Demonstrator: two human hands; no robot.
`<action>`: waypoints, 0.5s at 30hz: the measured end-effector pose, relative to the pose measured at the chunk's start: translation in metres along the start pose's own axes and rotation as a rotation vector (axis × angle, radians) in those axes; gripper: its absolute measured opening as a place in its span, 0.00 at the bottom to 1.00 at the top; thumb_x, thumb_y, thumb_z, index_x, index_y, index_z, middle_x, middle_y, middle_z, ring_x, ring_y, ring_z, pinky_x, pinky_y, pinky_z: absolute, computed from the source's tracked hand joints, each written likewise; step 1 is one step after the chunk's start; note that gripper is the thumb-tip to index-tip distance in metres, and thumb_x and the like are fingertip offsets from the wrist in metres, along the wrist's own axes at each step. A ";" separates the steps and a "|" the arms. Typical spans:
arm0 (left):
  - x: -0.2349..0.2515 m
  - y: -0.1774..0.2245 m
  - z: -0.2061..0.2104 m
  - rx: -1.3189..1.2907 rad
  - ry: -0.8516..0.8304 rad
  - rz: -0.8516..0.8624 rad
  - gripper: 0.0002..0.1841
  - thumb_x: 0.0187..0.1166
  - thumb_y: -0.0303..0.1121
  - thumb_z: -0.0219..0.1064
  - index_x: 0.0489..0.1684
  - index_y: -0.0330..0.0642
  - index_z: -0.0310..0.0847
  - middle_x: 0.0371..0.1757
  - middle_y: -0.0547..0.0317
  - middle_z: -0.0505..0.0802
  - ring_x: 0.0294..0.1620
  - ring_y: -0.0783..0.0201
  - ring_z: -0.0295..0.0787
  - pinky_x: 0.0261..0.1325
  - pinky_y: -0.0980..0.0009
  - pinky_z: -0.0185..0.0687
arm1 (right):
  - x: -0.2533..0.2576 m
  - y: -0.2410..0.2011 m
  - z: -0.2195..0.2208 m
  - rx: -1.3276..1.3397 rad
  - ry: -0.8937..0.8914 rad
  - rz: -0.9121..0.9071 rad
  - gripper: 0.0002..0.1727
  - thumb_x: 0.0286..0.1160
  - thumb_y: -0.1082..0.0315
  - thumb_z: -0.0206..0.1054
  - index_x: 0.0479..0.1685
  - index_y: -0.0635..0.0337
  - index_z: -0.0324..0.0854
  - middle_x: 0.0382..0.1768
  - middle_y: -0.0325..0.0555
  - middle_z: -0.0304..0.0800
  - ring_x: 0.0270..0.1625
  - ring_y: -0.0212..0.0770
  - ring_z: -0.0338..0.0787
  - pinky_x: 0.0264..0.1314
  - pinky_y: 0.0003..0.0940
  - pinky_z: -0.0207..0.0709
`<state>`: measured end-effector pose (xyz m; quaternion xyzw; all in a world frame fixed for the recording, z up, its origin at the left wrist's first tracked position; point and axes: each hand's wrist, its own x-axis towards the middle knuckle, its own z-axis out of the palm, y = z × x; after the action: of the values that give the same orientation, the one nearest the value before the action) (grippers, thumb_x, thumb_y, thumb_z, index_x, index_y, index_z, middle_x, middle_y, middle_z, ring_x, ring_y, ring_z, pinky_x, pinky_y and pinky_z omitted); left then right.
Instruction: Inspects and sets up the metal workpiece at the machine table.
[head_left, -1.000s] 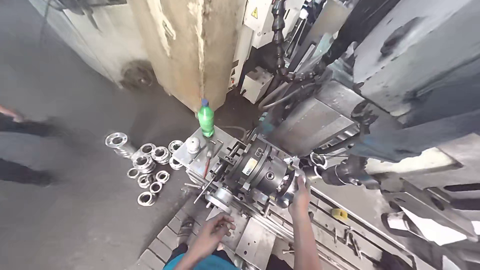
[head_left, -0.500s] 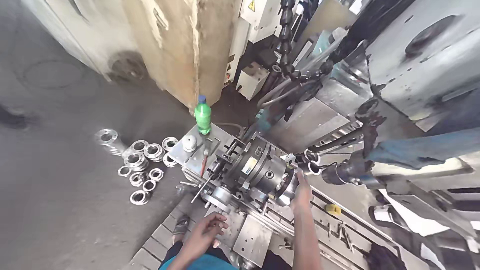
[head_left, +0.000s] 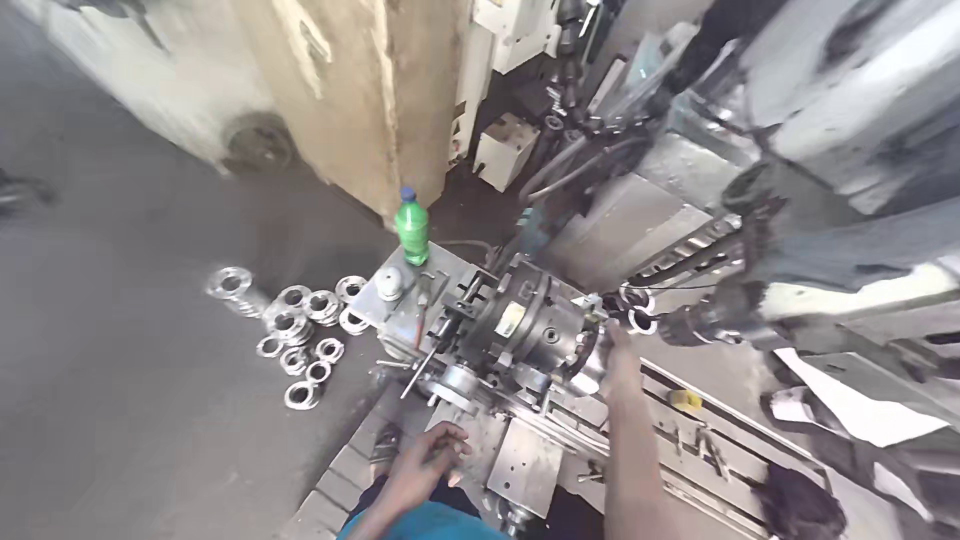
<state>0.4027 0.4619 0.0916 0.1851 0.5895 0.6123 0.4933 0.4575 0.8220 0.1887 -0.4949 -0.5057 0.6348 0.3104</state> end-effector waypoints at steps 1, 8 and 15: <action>-0.002 0.000 -0.002 0.000 -0.009 -0.008 0.15 0.87 0.31 0.56 0.65 0.38 0.80 0.53 0.51 0.96 0.48 0.54 0.96 0.54 0.57 0.94 | 0.001 0.002 0.001 -0.002 -0.006 -0.005 0.19 0.93 0.55 0.53 0.64 0.62 0.73 0.34 0.47 0.85 0.29 0.40 0.87 0.31 0.39 0.87; -0.011 0.013 -0.028 0.052 -0.021 0.036 0.13 0.87 0.32 0.57 0.53 0.35 0.85 0.48 0.53 0.96 0.43 0.59 0.96 0.50 0.61 0.94 | 0.001 0.001 -0.001 -0.028 0.040 -0.022 0.17 0.92 0.54 0.55 0.59 0.58 0.76 0.36 0.45 0.85 0.34 0.38 0.88 0.36 0.37 0.86; 0.066 0.060 -0.102 0.245 0.433 0.123 0.14 0.88 0.32 0.57 0.58 0.29 0.81 0.44 0.48 0.93 0.36 0.60 0.92 0.41 0.61 0.91 | -0.003 -0.003 0.003 -0.036 0.025 -0.048 0.17 0.93 0.55 0.53 0.58 0.60 0.75 0.33 0.46 0.85 0.30 0.40 0.89 0.33 0.39 0.88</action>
<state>0.2679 0.4721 0.0982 0.1434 0.7388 0.5907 0.2911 0.4552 0.8188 0.1923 -0.4962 -0.5249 0.6116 0.3228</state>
